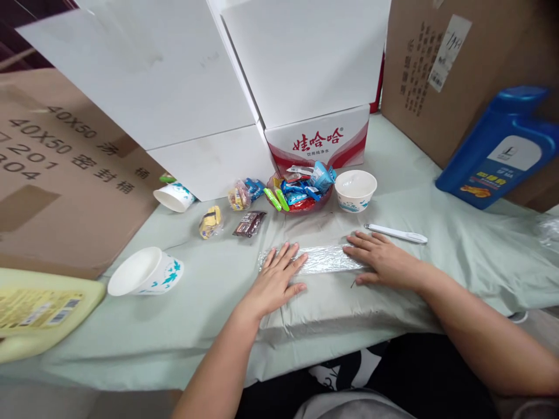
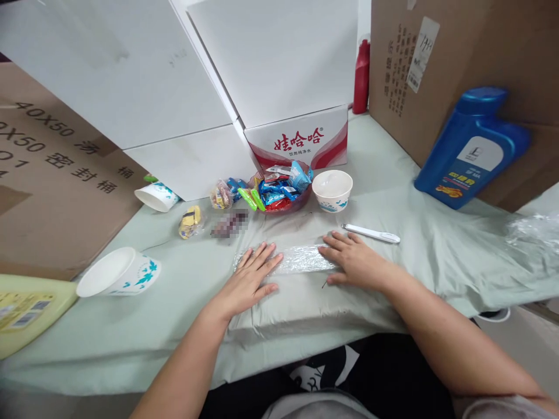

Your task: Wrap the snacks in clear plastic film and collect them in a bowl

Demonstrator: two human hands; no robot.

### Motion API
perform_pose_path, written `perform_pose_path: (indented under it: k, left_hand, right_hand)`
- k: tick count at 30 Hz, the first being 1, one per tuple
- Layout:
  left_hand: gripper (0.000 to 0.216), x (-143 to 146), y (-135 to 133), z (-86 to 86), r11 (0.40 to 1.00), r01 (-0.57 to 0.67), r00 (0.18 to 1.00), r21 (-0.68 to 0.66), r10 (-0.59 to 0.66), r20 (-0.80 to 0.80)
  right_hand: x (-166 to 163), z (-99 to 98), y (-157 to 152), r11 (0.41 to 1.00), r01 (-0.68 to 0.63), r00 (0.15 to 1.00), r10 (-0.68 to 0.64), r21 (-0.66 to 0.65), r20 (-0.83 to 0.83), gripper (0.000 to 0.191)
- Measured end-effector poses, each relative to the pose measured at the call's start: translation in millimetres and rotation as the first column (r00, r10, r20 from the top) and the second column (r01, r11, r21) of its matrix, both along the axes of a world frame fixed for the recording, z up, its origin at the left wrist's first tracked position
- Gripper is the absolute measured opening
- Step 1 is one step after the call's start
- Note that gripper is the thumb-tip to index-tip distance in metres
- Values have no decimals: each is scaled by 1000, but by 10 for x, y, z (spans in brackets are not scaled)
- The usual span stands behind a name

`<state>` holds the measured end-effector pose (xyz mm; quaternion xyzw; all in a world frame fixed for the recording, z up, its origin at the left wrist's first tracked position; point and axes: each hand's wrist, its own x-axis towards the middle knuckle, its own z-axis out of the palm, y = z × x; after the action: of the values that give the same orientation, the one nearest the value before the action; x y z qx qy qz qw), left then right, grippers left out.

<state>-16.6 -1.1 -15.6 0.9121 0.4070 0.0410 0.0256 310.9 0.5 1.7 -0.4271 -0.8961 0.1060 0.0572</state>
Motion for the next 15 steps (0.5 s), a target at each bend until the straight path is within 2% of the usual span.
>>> perform_pose_path:
  k: [4, 6, 8, 12, 15]
  left_hand:
    - [44, 17, -17, 83, 983, -8, 994, 184, -13, 113]
    - [29, 105, -82, 154, 950, -17, 983, 311, -40, 177]
    - [27, 248, -203, 224, 923, -19, 974, 385, -69, 215]
    - [59, 594, -517, 287, 933, -12, 972, 360, -74, 224]
    - [58, 777, -654, 257, 944, -33, 966, 327, -54, 254]
  right_hand:
    - [125, 80, 6, 995, 22, 995, -13, 100, -95, 21]
    - [102, 129, -31, 989, -1, 988, 24, 148, -150, 16]
    - [44, 193, -97, 981, -50, 972, 90, 187, -216, 14]
    - [-86, 349, -284, 961, -243, 907, 272, 129, -323, 10]
    - [-119, 429, -404, 917, -397, 828, 374, 33, -418, 7]
